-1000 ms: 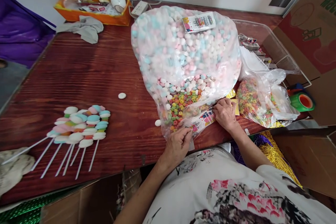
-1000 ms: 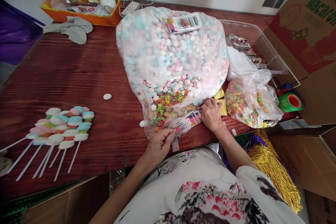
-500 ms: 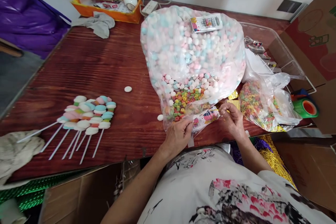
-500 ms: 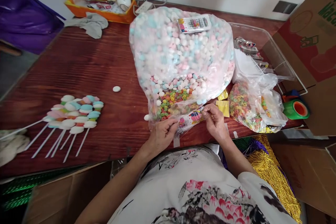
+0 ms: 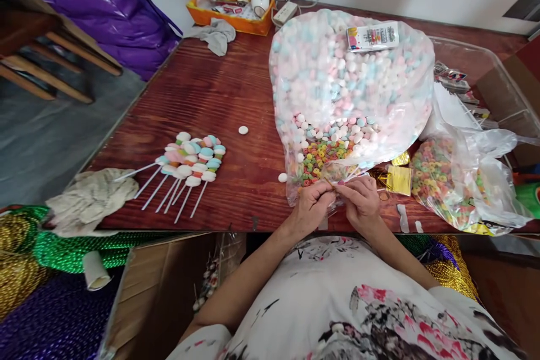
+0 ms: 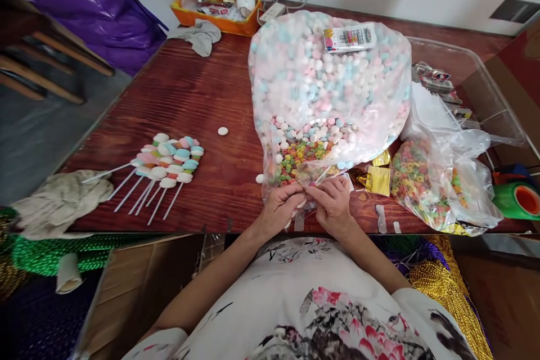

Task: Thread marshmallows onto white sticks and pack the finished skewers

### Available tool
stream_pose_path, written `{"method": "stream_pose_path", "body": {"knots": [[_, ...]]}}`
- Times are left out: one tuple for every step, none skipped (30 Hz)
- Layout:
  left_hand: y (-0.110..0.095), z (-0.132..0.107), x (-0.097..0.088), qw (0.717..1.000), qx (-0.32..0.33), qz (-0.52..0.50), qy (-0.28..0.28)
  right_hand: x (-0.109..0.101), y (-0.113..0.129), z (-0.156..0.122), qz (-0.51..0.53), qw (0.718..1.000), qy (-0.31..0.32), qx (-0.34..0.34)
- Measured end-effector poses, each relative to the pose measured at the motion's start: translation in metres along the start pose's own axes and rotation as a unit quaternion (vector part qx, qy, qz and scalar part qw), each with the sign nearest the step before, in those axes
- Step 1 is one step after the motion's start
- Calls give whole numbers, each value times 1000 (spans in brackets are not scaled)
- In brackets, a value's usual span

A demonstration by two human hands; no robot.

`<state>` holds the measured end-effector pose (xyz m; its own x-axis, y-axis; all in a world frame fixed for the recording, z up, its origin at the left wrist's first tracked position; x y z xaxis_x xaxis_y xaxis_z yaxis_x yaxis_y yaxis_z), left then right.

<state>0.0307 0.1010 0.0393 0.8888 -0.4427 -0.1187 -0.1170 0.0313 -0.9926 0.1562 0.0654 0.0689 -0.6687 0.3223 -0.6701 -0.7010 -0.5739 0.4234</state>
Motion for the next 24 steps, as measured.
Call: {"method": "stream_pose_path", "body": {"knots": [[0, -2, -1, 1000, 1, -5, 3, 1, -1, 1, 14, 1000, 7, 4], [0, -3, -2, 1000, 6, -8, 6, 3, -2, 2, 30, 999, 15, 9], [0, -4, -4, 1000, 13, -5, 8, 4, -2, 3, 48, 999, 22, 13], [0, -4, -5, 1000, 22, 2, 6, 6, -2, 4, 65, 997, 29, 16], [0, -5, -6, 999, 32, 12, 1, 7, -2, 4, 80, 996, 33, 21], [1, -5, -8, 999, 41, 21, -6, 8, -2, 4, 94, 995, 33, 30], [1, -5, -10, 998, 48, 26, -15, 8, -3, 3, 110, 993, 25, 47], [2, -6, -12, 998, 52, 25, -25, 7, -5, 1, 127, 989, 9, 73], [2, -6, -14, 998, 56, 19, -36, 7, -9, -2, 145, 983, -11, 108], [1, -7, -15, 997, 60, 11, -43, 7, -12, -6, 165, 975, -25, 148], [0, -7, -16, 997, 66, 3, -50, 9, -16, -9, 191, 963, -29, 187], [-2, -7, -17, 996, 74, 0, -55, 13, -18, -12, 225, 948, -20, 224], [-5, -8, -17, 995, 84, 3, -57, 19, -20, -14, 266, 929, -2, 257], [-8, -8, -17, 993, 97, 12, -59, 26, -22, -16, 313, 905, 18, 286], [-12, -9, -17, 992, 111, 26, -59, 32, -23, -17, 362, 878, 35, 311], [-17, -9, -17, 989, 127, 44, -60, 37, -24, -17, 406, 850, 46, 331], [-21, -10, -17, 986, 140, 64, -60, 42, -27, -17, 442, 825, 54, 348], [-25, -10, -17, 984, 149, 84, -56, 46, -29, -17, 472, 802, 69, 360], [-28, -10, -17, 982, 151, 101, -47, 51, -31, -15, 498, 781, 97, 364], [-30, -9, -17, 983, 145, 110, -30, 55, -31, -14, 521, 761, 137, 361], [-30, -9, -16, 985, 132, 109, -5, 59, -30, -13, 539, 743, 185, 351], [-28, -8, -16, 989, 109, 96, 27, 61, -27, -11, 545, 733, 237, 330], [-25, -8, -14, 992, 77, 72, 67, 60, -22, -9, 534, 737, 290, 296], [-19, -9, -11, 992, 35, 40, 112, 56, -17, -6, 500, 759, 333, 249]]}}
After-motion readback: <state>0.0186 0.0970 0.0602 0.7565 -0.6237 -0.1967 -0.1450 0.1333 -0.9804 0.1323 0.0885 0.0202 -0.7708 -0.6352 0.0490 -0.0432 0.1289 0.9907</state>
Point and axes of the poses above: each hand's wrist, its own z-axis towards the middle knuckle, its own x-axis out of the palm, y = z × x, the point moved 7 cm from there along z, towards the middle knuckle, and after that the axes turned 5 degrees about y, right-handed, at the moved point
